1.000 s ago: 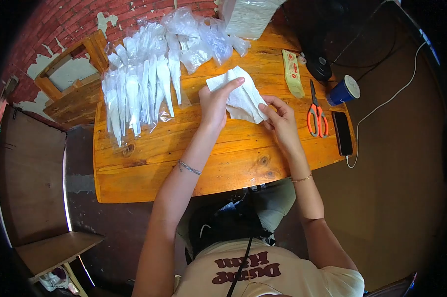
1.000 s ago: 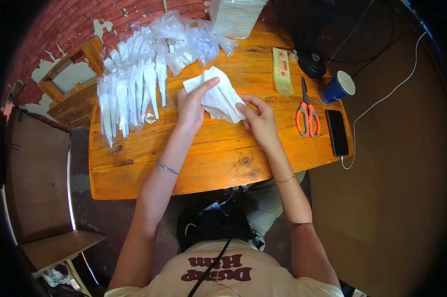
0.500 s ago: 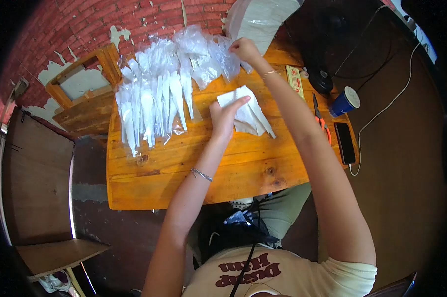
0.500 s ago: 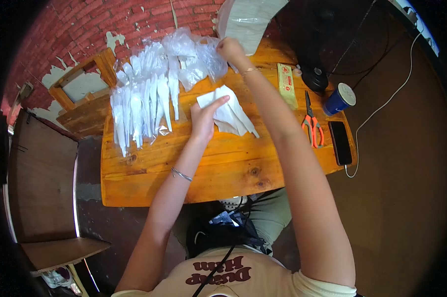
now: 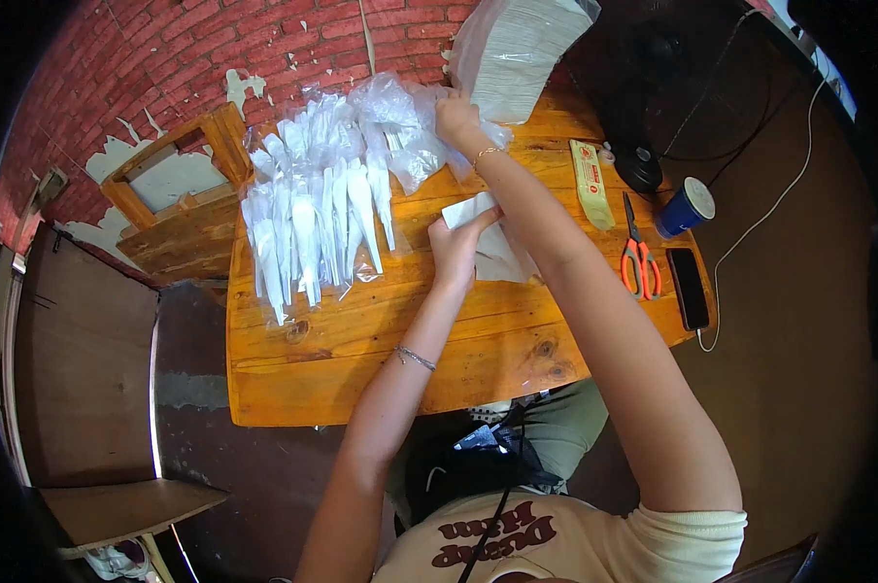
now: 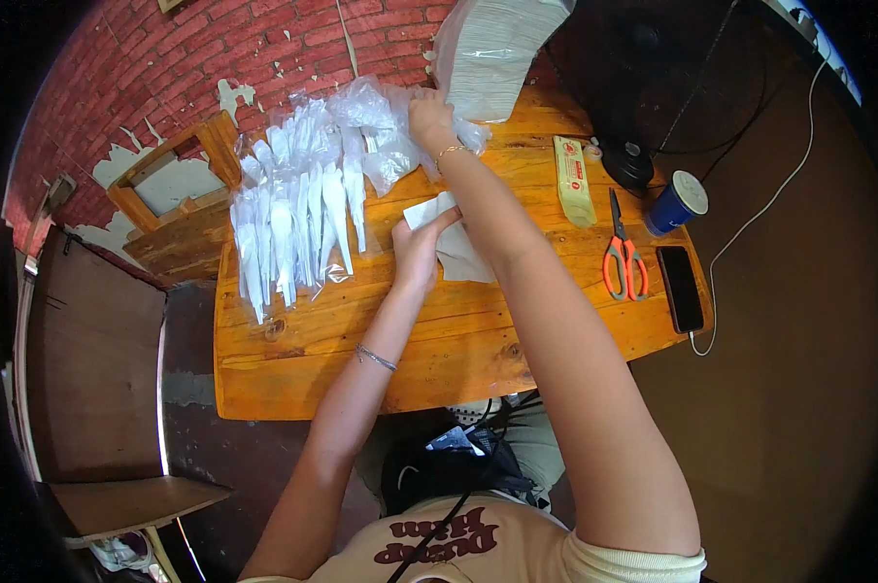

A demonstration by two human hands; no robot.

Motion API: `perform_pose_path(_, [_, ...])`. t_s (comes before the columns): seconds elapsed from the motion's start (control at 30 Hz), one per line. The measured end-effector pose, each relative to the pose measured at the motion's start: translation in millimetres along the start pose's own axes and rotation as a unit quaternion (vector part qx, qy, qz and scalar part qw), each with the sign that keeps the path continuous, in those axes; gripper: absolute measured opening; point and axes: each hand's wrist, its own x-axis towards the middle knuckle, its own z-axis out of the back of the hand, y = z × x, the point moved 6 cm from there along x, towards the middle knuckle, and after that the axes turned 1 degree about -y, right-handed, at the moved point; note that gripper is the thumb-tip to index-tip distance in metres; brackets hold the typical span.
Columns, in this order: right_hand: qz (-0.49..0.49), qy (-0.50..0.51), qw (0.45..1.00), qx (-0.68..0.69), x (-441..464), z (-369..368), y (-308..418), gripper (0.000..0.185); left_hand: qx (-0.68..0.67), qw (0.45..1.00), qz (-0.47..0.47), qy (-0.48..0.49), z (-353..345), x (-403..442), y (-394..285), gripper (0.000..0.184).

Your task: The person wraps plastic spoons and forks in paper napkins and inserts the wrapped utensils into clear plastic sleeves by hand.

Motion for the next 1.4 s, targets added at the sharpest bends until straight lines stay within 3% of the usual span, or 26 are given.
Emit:
perform_pose_path(0.13, [-0.058,0.013,0.987,0.148,13,5,-9,0.026,0.002,1.000,0.002,0.000,1,1,-1,0.028])
perform_pose_path(0.33, [-0.024,0.021,0.989,0.147,28,17,-33,0.030,0.006,1.000,-0.010,-0.015,5,4,6,0.029])
perform_pose_path(0.43, [-0.083,0.173,0.961,0.202,22,5,-44,0.035,0.018,1.000,-0.008,-0.011,5,4,4,0.029])
perform_pose_path(0.53, [-0.037,0.084,0.975,0.204,15,2,-47,0.037,0.022,1.000,-0.003,-0.005,4,2,5,0.029])
perform_pose_path(0.63, [-0.075,0.013,0.983,0.169,16,-10,-58,0.037,0.015,1.000,0.005,-0.002,4,3,6,0.030])
perform_pose_path(0.73, [-0.098,-0.036,0.960,0.260,10,6,-56,0.040,0.002,1.000,0.003,-0.011,5,1,3,0.030])
perform_pose_path(0.83, [0.016,-0.081,0.916,0.392,-5,50,-35,0.039,-0.019,1.000,-0.002,-0.022,8,3,3,0.030])
perform_pose_path(0.93, [0.052,-0.224,0.870,0.436,-30,104,-28,0.042,-0.019,0.999,-0.009,-0.030,10,6,3,0.029])
perform_pose_path(1.03, [0.051,-0.191,0.868,0.455,-70,154,-31,0.046,-0.022,0.999,-0.006,-0.035,11,5,2,0.028])
perform_pose_path(1.13, [0.028,0.029,0.807,0.589,-111,144,-49,0.050,-0.034,0.999,0.001,-0.032,8,3,-1,0.029])
perform_pose_path(1.2, [0.002,0.090,0.836,0.542,-146,141,-65,0.042,-0.041,0.999,0.007,-0.028,6,3,-1,0.030])
perform_pose_path(1.3, [-0.112,0.103,0.817,0.557,-194,136,-84,0.029,-0.049,0.998,0.007,-0.032,3,2,-1,0.027])
perform_pose_path(1.4, [-0.141,-0.004,0.797,0.588,-228,144,-94,0.018,-0.044,0.998,0.014,-0.035,1,-1,-2,0.027])
